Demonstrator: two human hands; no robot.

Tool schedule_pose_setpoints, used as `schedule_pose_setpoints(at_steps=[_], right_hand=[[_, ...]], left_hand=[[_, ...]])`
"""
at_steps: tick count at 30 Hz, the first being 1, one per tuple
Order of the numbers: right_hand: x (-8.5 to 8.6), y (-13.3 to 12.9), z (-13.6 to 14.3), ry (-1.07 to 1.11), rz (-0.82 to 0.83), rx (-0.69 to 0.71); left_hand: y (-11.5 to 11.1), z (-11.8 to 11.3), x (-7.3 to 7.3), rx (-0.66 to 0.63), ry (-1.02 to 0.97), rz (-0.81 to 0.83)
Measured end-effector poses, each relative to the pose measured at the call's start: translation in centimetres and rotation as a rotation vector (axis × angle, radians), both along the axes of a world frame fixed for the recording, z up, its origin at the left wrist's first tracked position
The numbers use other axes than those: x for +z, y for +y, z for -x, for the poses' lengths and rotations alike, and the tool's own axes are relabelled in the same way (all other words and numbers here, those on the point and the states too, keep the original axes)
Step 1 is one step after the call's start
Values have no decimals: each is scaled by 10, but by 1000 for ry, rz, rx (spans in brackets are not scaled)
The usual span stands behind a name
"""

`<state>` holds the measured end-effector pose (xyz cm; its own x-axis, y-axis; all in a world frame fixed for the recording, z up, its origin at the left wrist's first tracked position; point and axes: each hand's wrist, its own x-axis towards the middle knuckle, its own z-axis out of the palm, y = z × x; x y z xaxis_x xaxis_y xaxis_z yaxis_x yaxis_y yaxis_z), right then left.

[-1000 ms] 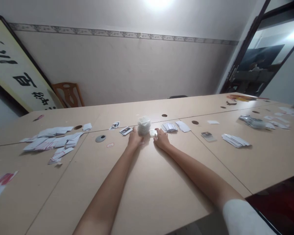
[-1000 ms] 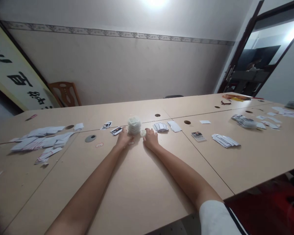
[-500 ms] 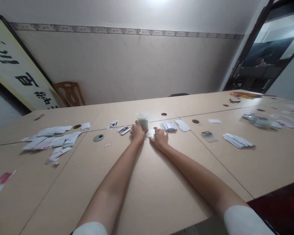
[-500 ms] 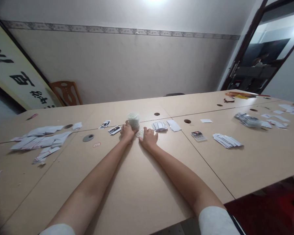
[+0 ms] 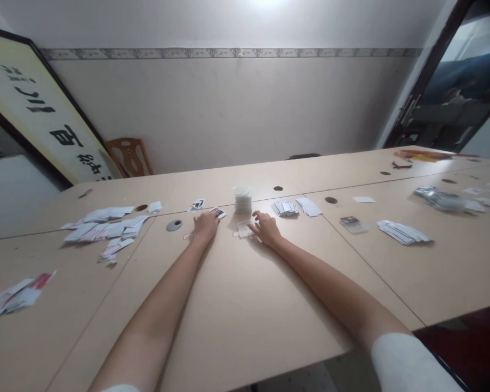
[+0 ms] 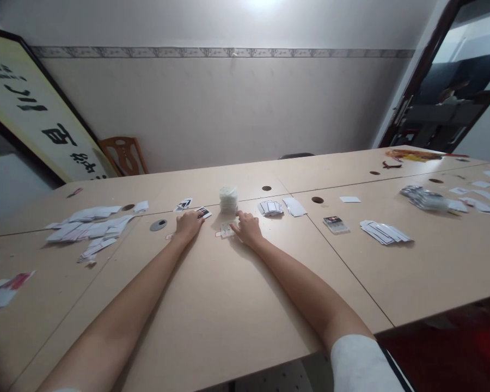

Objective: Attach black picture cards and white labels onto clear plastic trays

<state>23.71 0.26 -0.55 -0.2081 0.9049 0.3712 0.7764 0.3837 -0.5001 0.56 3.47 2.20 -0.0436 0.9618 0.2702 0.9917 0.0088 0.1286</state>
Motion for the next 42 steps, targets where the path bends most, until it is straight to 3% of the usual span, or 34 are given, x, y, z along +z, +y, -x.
schedule_pose_setpoints(at_steps=[12, 17, 23, 28, 34, 42], right_hand=[[5, -8, 4, 108, -17, 129], [3, -10, 8, 137, -43, 288], [1, -5, 15, 666, 87, 275], [-2, 2, 15, 944, 233, 325], [-4, 3, 10, 964, 255, 366], [-8, 1, 13, 1004, 250, 295]], left_hand=[[-1, 8, -3, -16, 18, -14], [-2, 7, 2, -23, -89, -76], [-27, -23, 13, -142, -256, -136], [-55, -59, 6, -323, -417, -228], [-60, -68, -13, -379, -439, -324], [-68, -71, -15, -336, -219, -545]])
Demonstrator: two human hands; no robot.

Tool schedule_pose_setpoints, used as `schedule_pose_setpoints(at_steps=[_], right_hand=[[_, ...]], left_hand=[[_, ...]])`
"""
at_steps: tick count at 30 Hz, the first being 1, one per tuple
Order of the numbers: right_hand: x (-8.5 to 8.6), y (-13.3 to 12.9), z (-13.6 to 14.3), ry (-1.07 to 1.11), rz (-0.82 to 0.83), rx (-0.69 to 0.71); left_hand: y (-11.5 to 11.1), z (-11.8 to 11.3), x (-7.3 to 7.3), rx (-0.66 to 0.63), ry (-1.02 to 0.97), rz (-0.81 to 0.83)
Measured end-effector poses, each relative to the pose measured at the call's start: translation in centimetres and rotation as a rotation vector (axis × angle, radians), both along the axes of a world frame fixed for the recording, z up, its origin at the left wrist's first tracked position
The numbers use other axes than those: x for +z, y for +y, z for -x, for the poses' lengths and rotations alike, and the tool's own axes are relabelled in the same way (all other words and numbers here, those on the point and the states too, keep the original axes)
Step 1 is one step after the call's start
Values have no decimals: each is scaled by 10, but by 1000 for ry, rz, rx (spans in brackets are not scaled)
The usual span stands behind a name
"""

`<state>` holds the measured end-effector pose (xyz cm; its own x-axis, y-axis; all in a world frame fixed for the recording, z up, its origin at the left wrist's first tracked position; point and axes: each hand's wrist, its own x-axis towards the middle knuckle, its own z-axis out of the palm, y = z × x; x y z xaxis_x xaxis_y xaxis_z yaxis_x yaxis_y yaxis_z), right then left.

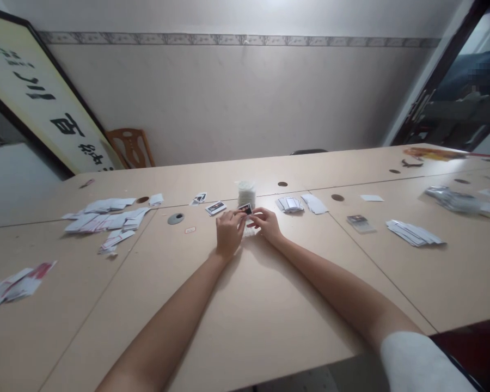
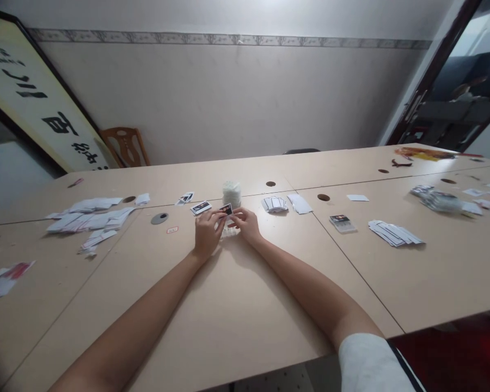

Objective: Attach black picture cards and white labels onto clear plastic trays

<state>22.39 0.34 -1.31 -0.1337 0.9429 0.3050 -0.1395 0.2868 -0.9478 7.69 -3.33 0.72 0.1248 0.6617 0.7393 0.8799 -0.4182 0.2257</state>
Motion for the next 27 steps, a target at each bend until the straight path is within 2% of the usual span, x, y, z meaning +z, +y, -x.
schedule_pose_setpoints(at_steps=[3, 7, 13, 18, 27], right_hand=[[1, -4, 1, -18, -25, -1], [1, -7, 1, -60, -78, -1], [-2, -8, 4, -138, -232, -80], [0, -12, 3, -281, -329, -140], [-2, -13, 3, -384, -391, -155]], left_hand=[[0, 0, -2, 4, 13, -7], [3, 1, -7, -67, -38, -27], [5, 1, -9, -145, -105, -42], [4, 1, -10, -157, -107, -36], [4, 2, -10, -114, -35, -59]])
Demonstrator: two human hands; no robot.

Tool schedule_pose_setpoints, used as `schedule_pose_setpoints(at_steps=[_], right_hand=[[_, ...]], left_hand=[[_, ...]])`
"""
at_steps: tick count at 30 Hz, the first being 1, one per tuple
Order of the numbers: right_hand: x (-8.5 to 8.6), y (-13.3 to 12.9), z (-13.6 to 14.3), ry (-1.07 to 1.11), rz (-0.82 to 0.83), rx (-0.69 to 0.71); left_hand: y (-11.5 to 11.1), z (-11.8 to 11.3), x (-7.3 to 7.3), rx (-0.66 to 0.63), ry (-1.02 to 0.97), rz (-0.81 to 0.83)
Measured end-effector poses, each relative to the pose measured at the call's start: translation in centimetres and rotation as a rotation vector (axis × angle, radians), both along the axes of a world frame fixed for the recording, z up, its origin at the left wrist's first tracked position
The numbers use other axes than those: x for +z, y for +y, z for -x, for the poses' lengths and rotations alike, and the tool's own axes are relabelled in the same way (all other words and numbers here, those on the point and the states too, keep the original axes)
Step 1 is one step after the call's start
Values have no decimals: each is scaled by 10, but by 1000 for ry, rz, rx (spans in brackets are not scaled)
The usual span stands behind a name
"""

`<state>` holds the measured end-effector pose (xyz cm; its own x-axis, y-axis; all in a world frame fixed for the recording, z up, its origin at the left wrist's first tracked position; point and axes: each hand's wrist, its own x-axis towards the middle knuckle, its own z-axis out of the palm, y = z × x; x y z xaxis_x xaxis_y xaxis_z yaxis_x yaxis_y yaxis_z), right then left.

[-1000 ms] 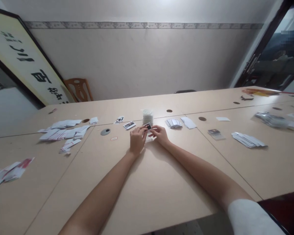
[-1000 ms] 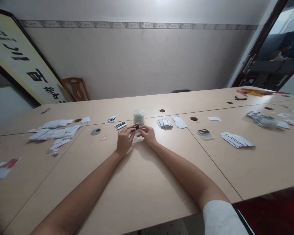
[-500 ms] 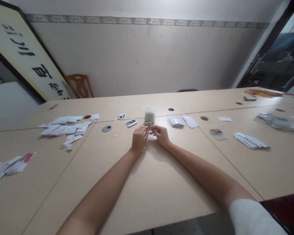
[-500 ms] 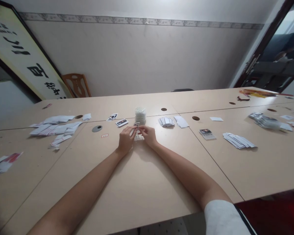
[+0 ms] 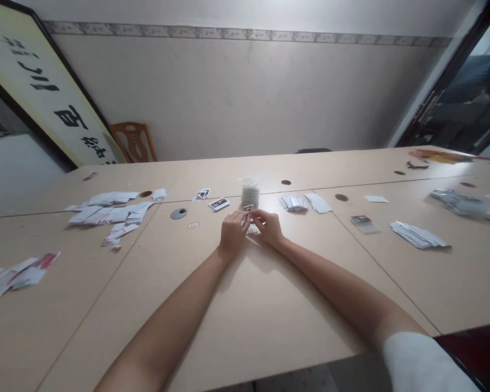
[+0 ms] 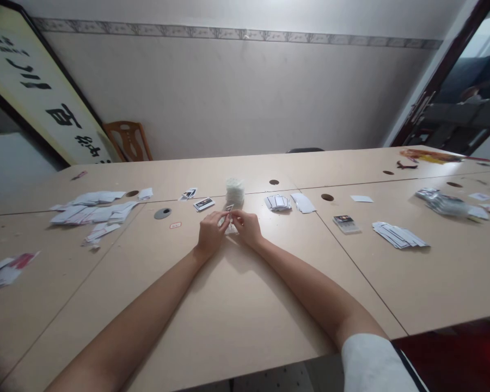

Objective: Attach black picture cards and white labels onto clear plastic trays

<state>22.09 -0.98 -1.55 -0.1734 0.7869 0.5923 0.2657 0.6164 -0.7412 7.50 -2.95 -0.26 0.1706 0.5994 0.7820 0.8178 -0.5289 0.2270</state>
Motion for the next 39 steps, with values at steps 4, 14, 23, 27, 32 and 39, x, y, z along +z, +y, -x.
schedule_pose_setpoints(at_steps=[4, 14, 23, 27, 32, 39], right_hand=[[0, 0, 1, -12, -35, -1], [1, -1, 2, 97, 34, 62], [1, 1, 1, 168, 87, 54], [2, 1, 1, 147, 72, 68], [3, -1, 2, 139, 60, 78], [4, -2, 2, 100, 44, 51]], left_hand=[[0, 0, 0, 33, 27, -4], [-1, 1, 2, 15, 6, 34], [-1, 0, 1, 19, 34, 10], [0, 1, 1, 26, 60, -2], [0, 2, 1, 50, 90, -3], [-2, 1, 2, 54, 87, -6]])
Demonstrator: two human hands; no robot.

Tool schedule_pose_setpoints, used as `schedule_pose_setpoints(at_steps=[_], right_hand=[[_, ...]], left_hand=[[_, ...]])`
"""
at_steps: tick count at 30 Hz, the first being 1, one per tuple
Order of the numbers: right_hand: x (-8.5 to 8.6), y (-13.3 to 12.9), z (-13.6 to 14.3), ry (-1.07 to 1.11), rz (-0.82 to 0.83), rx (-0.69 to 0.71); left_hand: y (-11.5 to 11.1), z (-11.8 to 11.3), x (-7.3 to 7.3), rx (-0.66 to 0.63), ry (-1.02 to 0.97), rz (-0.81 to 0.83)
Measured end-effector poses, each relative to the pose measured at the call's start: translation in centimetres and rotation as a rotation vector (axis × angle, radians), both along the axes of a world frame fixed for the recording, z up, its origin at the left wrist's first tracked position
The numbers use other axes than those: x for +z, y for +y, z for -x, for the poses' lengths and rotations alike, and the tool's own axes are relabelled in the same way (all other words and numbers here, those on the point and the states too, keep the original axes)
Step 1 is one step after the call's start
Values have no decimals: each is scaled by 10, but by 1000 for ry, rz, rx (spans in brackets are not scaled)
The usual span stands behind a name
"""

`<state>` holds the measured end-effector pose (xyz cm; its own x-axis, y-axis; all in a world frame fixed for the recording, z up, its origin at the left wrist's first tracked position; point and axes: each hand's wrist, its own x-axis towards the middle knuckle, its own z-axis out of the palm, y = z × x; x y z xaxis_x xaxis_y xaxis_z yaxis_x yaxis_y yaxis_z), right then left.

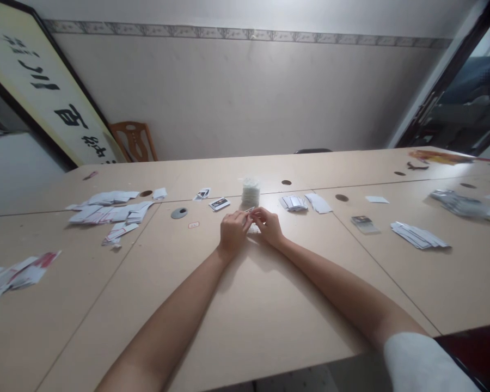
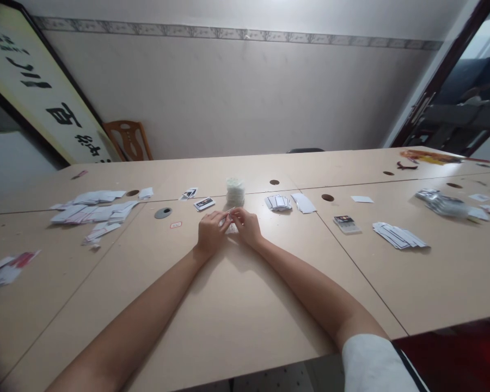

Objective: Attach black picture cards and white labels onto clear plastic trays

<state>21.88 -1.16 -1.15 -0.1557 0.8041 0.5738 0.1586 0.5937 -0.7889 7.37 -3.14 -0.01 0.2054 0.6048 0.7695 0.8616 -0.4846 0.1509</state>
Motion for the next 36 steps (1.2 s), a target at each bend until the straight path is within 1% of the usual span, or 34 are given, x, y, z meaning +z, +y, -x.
schedule_pose_setpoints(at_steps=[7, 13, 19, 29, 33, 36], right_hand=[[0, 0, 0, -21, -20, -9], [0, 1, 0, 0, -8, 0], [-1, 1, -1, -3, 5, -23], [2, 2, -2, 98, 108, 2], [3, 3, -2, 133, 174, -1], [2, 3, -3, 148, 209, 15]], left_hand=[[1, 0, -1, 6, -12, 1], [2, 1, -2, 23, -17, -15], [1, 0, -1, 50, -32, 0], [-1, -2, 4, 89, -85, -4], [-2, -3, 5, 116, -108, 1], [-1, -3, 5, 112, -126, 12]])
